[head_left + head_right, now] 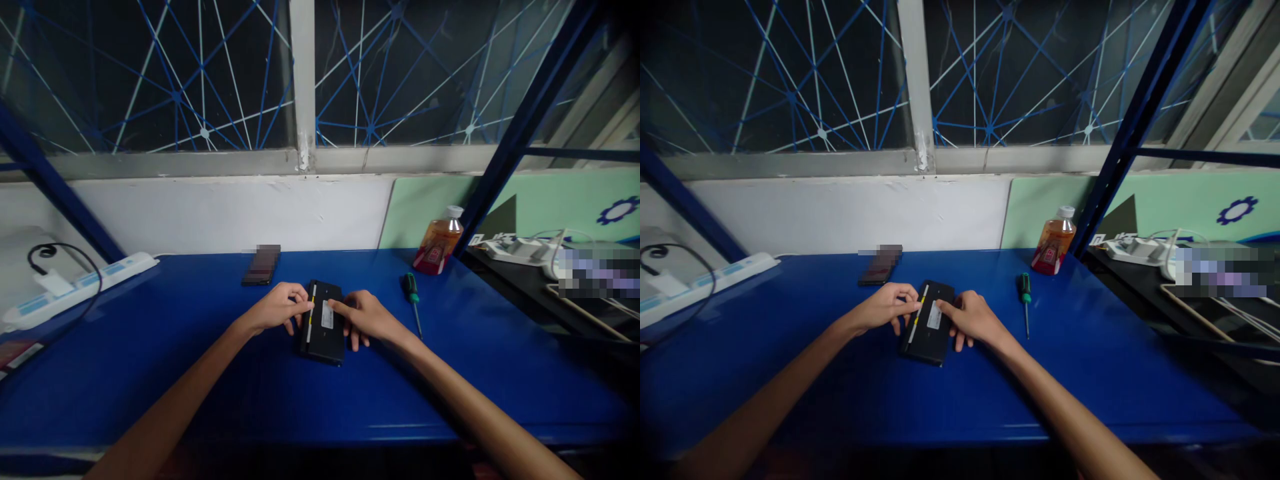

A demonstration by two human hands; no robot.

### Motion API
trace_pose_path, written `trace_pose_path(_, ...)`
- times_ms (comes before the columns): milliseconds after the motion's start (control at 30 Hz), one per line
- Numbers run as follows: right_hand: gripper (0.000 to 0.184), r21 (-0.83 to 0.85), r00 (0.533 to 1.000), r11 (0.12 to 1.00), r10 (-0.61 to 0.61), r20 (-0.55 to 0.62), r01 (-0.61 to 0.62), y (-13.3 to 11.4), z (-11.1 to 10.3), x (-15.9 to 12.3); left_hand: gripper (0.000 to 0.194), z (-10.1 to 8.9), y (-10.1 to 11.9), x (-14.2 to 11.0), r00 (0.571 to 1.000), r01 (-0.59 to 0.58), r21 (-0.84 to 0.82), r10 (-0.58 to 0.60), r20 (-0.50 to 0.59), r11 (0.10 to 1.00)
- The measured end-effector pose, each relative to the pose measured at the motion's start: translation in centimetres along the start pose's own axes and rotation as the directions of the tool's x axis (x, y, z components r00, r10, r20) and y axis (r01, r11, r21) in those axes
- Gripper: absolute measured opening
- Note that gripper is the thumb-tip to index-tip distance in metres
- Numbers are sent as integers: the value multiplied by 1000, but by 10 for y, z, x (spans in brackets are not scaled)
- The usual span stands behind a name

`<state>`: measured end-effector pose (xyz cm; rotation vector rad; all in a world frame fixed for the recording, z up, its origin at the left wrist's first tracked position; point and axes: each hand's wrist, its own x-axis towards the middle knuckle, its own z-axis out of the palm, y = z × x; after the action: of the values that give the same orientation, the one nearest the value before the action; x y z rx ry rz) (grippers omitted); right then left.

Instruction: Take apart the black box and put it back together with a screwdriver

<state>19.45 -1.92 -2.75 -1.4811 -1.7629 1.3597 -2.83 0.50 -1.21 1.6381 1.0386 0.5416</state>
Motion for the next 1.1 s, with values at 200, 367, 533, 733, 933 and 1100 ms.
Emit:
trace_pose_path(200,42,292,993,949,105,58,-117,3,1,8,29,-3,7,-4,997,-43,55,46,-57,998)
trace_pose_path(367,35,251,1000,968,-1,14,-2,6,6,8,28,-2,8,-2,993,-49,38,53,-109,998)
trace_pose_path(533,24,208,963,951,-189,-191,228,1,9,5,28,1,5,3,961,-194,-81,173,-214,978)
trace_pose_path(733,26,351,979,919,-136,-153,182,-6,7,6,24,-1,2,5,948,-248,-68,228,-221,966)
trace_pose_path(933,36,256,963,930,-241,-120,264,-5,2,4,20,-9,2,3,942,-262,114,279,-185,958)
trace_pose_path(1100,37,126,946,940,-303,-119,317,-9,-6,0,18,-11,5,3,947,-240,143,264,-182,960)
